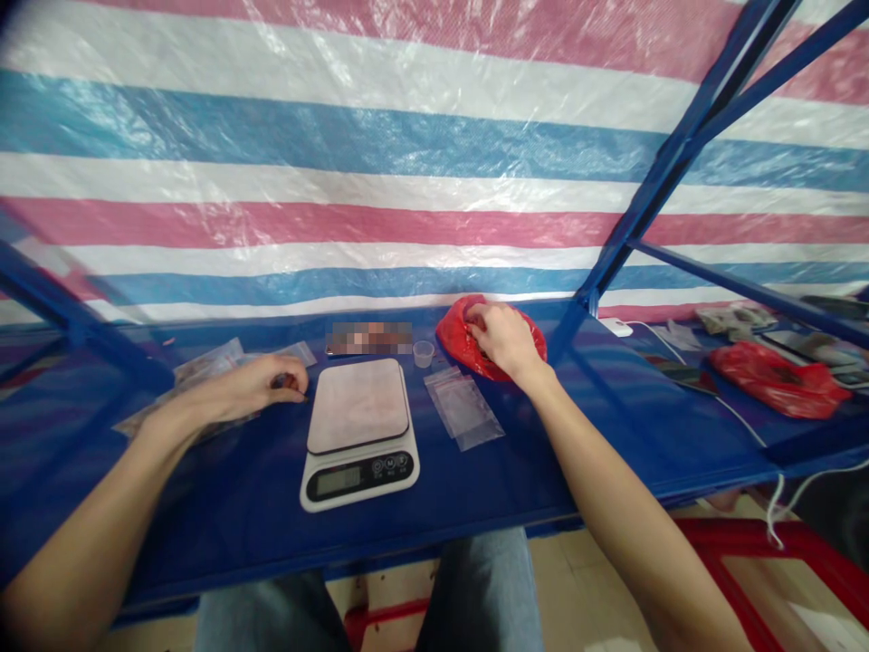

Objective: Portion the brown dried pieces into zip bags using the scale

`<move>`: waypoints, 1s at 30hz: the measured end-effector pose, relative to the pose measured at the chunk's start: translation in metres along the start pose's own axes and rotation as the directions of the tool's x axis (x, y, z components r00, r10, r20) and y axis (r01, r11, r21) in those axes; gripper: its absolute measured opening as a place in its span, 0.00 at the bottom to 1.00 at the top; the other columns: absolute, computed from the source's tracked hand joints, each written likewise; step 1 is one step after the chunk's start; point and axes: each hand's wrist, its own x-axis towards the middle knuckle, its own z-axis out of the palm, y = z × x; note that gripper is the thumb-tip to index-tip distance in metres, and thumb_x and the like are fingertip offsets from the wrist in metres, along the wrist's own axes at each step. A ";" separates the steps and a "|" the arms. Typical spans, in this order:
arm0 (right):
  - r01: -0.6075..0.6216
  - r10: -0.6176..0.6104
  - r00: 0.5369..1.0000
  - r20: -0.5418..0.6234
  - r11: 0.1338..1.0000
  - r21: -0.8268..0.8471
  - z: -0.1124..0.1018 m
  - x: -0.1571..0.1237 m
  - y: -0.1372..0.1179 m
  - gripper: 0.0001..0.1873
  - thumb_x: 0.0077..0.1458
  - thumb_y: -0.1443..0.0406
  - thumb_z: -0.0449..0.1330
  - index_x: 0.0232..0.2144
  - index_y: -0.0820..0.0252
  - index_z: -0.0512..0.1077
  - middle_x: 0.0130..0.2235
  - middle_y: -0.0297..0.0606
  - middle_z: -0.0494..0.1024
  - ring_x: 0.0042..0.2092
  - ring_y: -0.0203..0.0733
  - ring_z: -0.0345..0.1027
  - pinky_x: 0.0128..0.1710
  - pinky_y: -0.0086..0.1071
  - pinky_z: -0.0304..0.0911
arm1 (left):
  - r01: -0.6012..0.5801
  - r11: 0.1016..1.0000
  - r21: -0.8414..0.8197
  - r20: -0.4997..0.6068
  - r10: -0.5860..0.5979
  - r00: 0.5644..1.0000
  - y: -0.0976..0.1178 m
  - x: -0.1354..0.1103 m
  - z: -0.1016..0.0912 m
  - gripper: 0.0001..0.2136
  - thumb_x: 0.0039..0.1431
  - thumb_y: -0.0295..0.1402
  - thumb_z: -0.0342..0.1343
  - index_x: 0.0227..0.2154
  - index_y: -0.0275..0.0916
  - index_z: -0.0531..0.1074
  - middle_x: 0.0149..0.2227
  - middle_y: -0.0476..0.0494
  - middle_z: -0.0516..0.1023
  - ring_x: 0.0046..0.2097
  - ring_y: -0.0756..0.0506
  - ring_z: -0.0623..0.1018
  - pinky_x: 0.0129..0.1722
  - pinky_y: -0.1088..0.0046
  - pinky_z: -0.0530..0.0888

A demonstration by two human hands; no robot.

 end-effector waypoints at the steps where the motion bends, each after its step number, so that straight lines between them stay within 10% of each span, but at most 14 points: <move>1: -0.011 0.011 1.000 -0.019 1.000 0.004 0.000 0.000 -0.003 0.12 0.63 0.65 0.62 0.47 0.55 0.82 0.45 0.45 0.86 0.46 0.54 0.80 0.44 0.40 0.69 | 0.001 1.000 -0.004 -0.009 -0.001 1.000 0.001 0.000 0.001 0.11 0.57 0.43 0.60 0.28 0.40 0.75 0.30 0.46 0.77 0.34 0.45 0.74 0.36 0.71 0.71; 7: -0.088 0.090 0.991 -0.098 0.996 0.016 -0.005 -0.001 -0.008 0.14 0.64 0.66 0.58 0.47 0.55 0.82 0.45 0.45 0.87 0.46 0.56 0.81 0.45 0.41 0.69 | -0.044 0.994 -0.096 -0.039 0.040 0.998 0.001 0.000 0.007 0.14 0.56 0.43 0.62 0.40 0.40 0.74 0.33 0.48 0.76 0.33 0.46 0.73 0.34 0.71 0.72; 19: -0.037 0.114 0.957 -0.268 0.961 0.275 -0.010 -0.004 -0.023 0.16 0.64 0.66 0.55 0.44 0.59 0.83 0.41 0.46 0.87 0.39 0.51 0.79 0.43 0.40 0.69 | -0.069 0.997 -0.018 -0.159 0.065 0.985 0.004 0.004 0.007 0.11 0.61 0.42 0.58 0.31 0.39 0.74 0.30 0.46 0.76 0.33 0.46 0.73 0.34 0.71 0.69; 25: 0.356 -0.298 0.932 -0.206 0.646 0.675 -0.002 -0.038 -0.102 0.12 0.66 0.58 0.64 0.49 0.53 0.80 0.41 0.37 0.84 0.37 0.41 0.76 0.41 0.35 0.72 | -0.198 0.932 -0.304 -0.285 0.109 0.952 0.053 -0.003 0.014 0.17 0.67 0.48 0.55 0.36 0.37 0.75 0.26 0.49 0.72 0.30 0.49 0.71 0.31 0.73 0.68; 30: 0.286 -0.383 0.918 -0.102 0.464 0.838 0.006 -0.059 -0.143 0.10 0.61 0.56 0.70 0.41 0.52 0.80 0.36 0.34 0.83 0.32 0.39 0.75 0.33 0.31 0.72 | -0.225 0.823 -0.522 -0.178 0.153 0.972 0.084 -0.002 0.034 0.18 0.63 0.50 0.61 0.31 0.37 0.75 0.21 0.52 0.68 0.24 0.52 0.66 0.26 0.76 0.63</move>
